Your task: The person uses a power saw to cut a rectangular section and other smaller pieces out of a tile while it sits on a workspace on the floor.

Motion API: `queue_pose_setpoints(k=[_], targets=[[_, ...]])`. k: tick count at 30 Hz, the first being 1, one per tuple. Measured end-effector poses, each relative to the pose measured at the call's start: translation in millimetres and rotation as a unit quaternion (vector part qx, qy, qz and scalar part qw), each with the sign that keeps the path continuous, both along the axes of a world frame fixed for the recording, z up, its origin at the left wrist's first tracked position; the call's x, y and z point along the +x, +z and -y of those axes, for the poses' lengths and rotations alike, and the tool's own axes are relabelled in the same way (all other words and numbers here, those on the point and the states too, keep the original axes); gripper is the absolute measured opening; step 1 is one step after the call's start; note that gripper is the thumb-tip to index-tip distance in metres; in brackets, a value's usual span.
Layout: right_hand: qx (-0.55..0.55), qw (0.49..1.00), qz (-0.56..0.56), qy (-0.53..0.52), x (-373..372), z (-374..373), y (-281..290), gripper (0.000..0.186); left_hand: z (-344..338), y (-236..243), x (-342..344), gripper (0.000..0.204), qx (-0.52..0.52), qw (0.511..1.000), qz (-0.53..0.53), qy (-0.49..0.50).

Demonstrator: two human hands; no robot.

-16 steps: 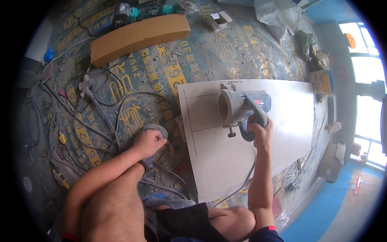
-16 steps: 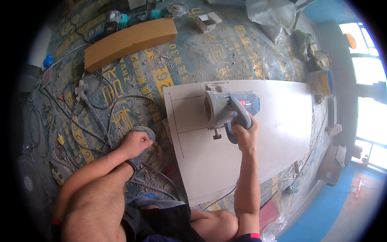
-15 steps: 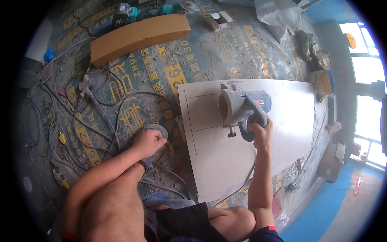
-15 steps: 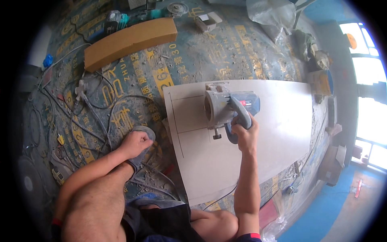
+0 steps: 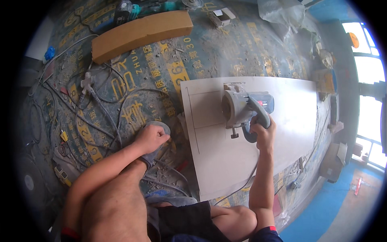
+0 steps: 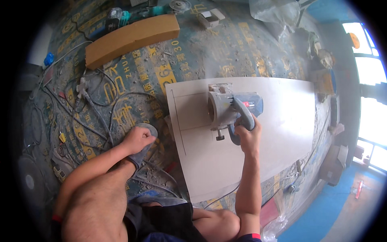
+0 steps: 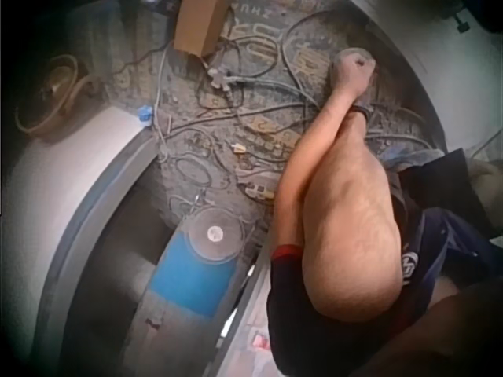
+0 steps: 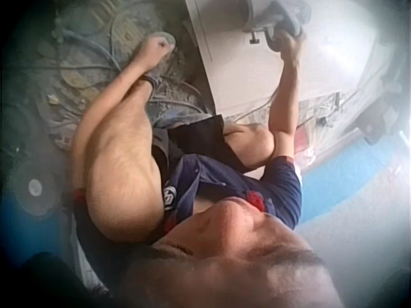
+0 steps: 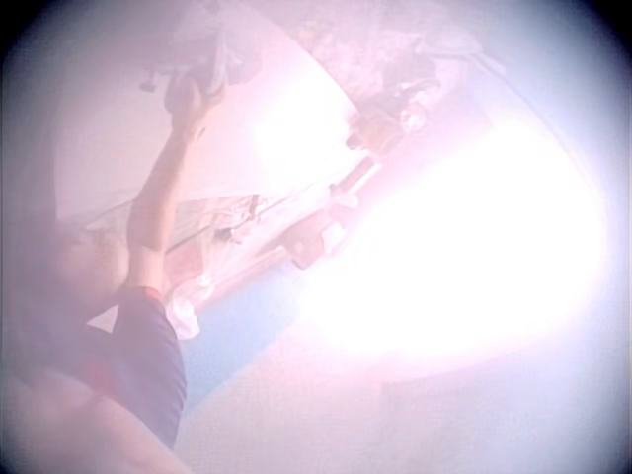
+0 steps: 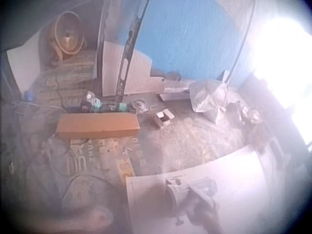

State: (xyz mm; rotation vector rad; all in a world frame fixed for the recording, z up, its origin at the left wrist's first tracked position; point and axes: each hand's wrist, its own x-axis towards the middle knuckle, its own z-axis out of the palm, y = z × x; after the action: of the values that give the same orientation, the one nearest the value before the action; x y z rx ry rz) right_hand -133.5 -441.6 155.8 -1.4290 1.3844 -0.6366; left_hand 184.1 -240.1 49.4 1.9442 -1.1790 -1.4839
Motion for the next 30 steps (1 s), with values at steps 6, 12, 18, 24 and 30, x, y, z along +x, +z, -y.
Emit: queue_pose_setpoints(k=[6,12,18,24,30], targets=[[0.004,1.000,-0.012,-0.008,2,-5,6,0.025,1,-1,1,0.028,-0.005,1.000,0.010,-0.005],[0.012,1.000,-0.013,-0.011,0,-8,8,0.026,2,-1,0,0.028,-0.009,1.000,0.010,-0.006],[0.025,1.000,-0.013,-0.014,-7,-11,6,0.026,1,-3,1,0.028,-0.017,1.000,0.015,-0.009],[0.022,0.999,-0.035,-0.008,-11,-12,8,0.023,2,-5,0,0.028,-0.029,0.999,0.017,-0.012],[0.019,0.999,-0.031,-0.024,-8,-12,7,0.022,0,-2,1,0.028,-0.034,0.999,0.008,-0.003]])
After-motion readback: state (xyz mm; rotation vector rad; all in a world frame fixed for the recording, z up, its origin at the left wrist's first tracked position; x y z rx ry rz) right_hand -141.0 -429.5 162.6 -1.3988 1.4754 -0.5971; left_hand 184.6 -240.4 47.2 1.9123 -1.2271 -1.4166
